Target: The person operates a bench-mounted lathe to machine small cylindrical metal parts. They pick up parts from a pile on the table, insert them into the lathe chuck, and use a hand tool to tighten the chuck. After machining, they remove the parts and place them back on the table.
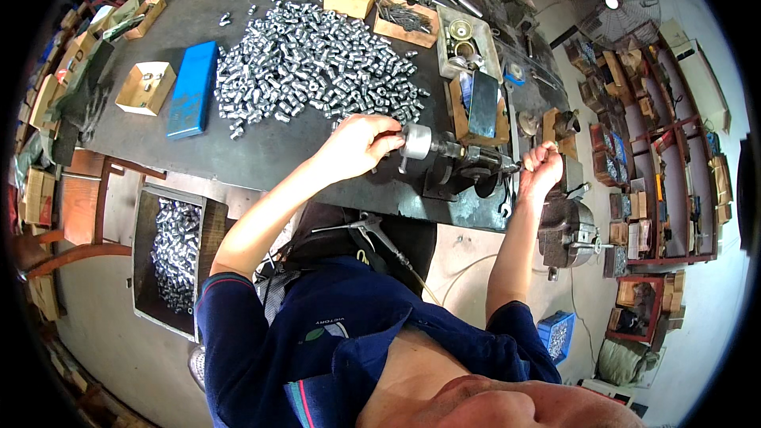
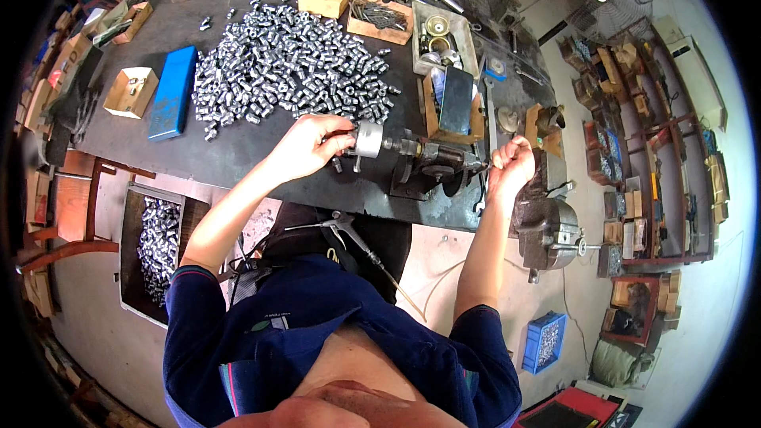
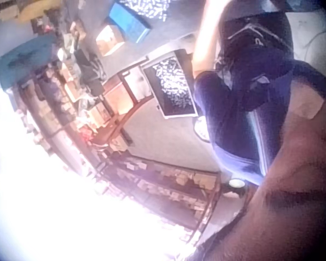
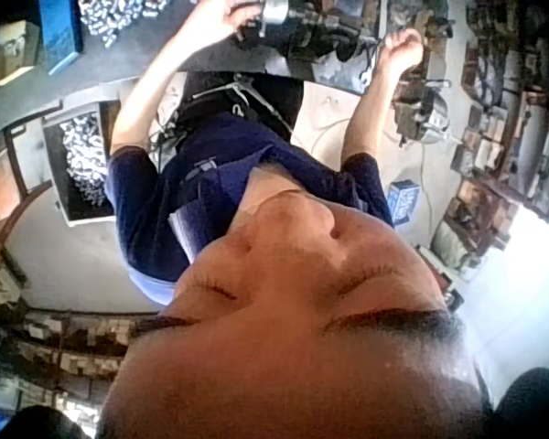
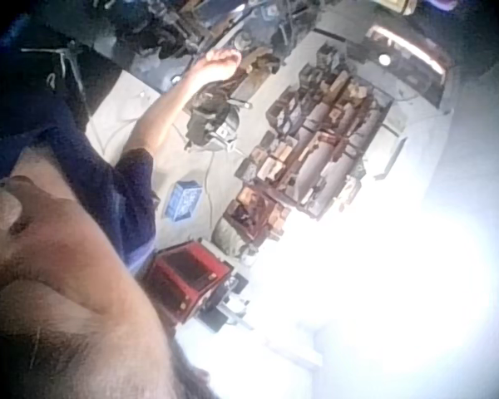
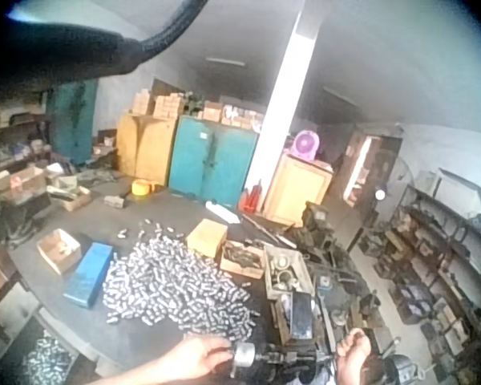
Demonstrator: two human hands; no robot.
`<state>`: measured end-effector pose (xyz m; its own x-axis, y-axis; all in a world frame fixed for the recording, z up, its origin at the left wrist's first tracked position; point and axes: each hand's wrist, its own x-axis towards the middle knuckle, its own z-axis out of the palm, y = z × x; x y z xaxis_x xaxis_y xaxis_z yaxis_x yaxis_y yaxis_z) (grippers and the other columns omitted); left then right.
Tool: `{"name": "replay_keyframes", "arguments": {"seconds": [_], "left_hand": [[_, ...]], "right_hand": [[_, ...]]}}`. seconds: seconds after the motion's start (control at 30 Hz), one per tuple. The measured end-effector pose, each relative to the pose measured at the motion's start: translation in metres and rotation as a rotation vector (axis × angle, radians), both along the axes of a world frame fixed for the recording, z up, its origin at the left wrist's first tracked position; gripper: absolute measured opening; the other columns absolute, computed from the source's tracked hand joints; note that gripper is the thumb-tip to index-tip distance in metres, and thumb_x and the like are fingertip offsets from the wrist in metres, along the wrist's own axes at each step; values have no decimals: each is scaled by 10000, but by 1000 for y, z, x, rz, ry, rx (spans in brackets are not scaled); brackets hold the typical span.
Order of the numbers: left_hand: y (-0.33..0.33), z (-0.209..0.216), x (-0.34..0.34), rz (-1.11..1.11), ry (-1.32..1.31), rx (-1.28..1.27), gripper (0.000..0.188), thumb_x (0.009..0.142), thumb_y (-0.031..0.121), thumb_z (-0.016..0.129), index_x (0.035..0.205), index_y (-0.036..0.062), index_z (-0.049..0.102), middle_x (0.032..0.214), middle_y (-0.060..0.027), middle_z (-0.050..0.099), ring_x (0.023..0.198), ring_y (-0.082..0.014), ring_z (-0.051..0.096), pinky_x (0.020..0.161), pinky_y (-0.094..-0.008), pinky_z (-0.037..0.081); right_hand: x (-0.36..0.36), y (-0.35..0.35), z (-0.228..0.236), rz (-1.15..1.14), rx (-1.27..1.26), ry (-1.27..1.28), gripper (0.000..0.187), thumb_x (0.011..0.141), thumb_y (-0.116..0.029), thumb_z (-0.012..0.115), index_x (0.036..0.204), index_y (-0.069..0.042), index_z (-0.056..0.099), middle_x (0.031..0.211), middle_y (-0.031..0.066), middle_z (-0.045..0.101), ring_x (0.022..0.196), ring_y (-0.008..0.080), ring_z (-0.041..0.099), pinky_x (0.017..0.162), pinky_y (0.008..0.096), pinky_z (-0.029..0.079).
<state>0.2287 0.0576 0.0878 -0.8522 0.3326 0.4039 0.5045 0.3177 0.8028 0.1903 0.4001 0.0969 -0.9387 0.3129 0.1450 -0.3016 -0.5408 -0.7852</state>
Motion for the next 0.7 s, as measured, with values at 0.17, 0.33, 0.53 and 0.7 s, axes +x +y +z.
{"name": "replay_keyframes", "arguments": {"seconds": [0.17, 0.33, 0.53, 0.7], "left_hand": [[3, -9, -2, -84, -284, 266, 185, 829, 149, 539, 811, -26, 593, 603, -62, 567, 513, -110, 547, 465, -257, 439], [4, -11, -1, -99, -457, 356, 250, 864, 186, 512, 780, -40, 581, 595, -60, 550, 487, -103, 536, 451, -237, 433], [9, -9, 1, -86, -322, 388, 199, 845, 151, 534, 785, -35, 568, 621, -39, 552, 513, -88, 534, 456, -231, 430], [7, -13, -1, -117, -421, 362, 223, 853, 173, 525, 757, -24, 562, 591, -29, 534, 481, -83, 520, 428, -221, 412]], "right_hand": [[6, -1, -13, -64, 2, 99, 96, 796, -57, 375, 783, -14, 461, 542, -2, 305, 443, 79, 231, 406, 226, 224], [8, -1, -4, -17, 72, 42, 113, 789, -67, 387, 773, -9, 482, 537, -7, 305, 429, 73, 222, 400, 219, 207], [-18, -8, -7, -132, 124, -71, 124, 741, -31, 363, 782, -1, 476, 521, -13, 330, 418, 74, 247, 397, 224, 220], [-8, -6, -10, -120, 73, -2, 101, 760, -33, 370, 762, -5, 467, 517, -22, 299, 423, 68, 223, 398, 224, 207]]}}
